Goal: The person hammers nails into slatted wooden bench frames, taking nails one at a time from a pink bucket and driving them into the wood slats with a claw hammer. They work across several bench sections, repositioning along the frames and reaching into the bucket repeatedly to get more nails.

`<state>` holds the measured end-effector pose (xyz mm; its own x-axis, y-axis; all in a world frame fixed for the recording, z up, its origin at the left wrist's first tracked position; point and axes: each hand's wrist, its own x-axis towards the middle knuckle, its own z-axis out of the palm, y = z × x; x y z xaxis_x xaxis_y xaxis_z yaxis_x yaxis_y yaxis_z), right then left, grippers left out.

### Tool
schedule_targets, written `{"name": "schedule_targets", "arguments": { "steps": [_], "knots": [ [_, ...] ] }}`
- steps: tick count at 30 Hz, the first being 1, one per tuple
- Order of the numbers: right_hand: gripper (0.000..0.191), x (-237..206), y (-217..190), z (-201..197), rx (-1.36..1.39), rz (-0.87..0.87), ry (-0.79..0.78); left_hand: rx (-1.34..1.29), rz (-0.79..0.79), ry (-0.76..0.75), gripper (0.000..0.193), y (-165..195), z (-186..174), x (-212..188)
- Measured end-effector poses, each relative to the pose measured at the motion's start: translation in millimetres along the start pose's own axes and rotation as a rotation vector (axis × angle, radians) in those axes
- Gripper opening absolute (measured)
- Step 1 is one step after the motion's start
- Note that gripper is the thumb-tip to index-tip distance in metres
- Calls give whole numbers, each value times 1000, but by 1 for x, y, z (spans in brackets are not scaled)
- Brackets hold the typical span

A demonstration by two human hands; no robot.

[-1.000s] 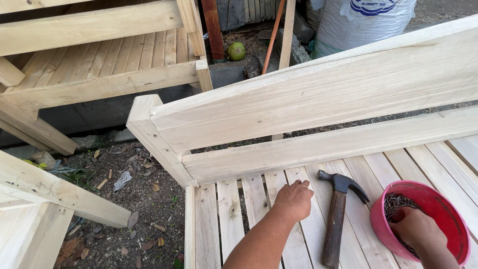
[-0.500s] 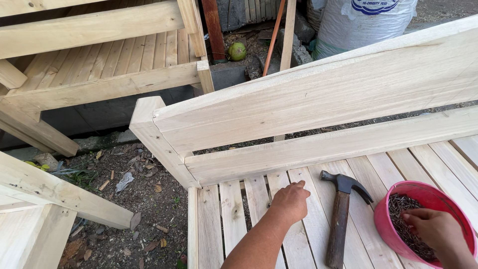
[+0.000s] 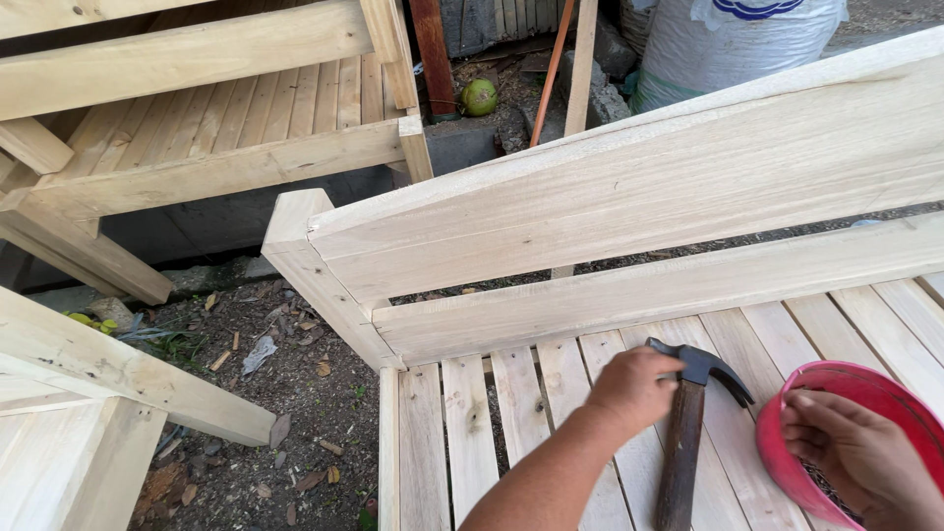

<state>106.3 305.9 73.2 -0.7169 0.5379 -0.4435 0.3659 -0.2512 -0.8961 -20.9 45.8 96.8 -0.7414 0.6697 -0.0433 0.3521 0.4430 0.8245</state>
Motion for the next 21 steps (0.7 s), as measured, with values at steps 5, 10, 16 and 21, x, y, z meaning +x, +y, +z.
{"name": "schedule_targets", "arguments": {
  "steps": [5,10,16,21],
  "knots": [
    [28,-1,13,53,112,112,-185,-194,227,68,26,21,17,15],
    [22,-13,14,104,551,364,-118,-160,281,110,25,10,12,7],
    [24,-13,16,120,642,421,-81,-368,167,167,19,2,6,1],
    [28,6,28,100,338,297,-214,-392,63,167,13,0,5,0]
  ]
}}
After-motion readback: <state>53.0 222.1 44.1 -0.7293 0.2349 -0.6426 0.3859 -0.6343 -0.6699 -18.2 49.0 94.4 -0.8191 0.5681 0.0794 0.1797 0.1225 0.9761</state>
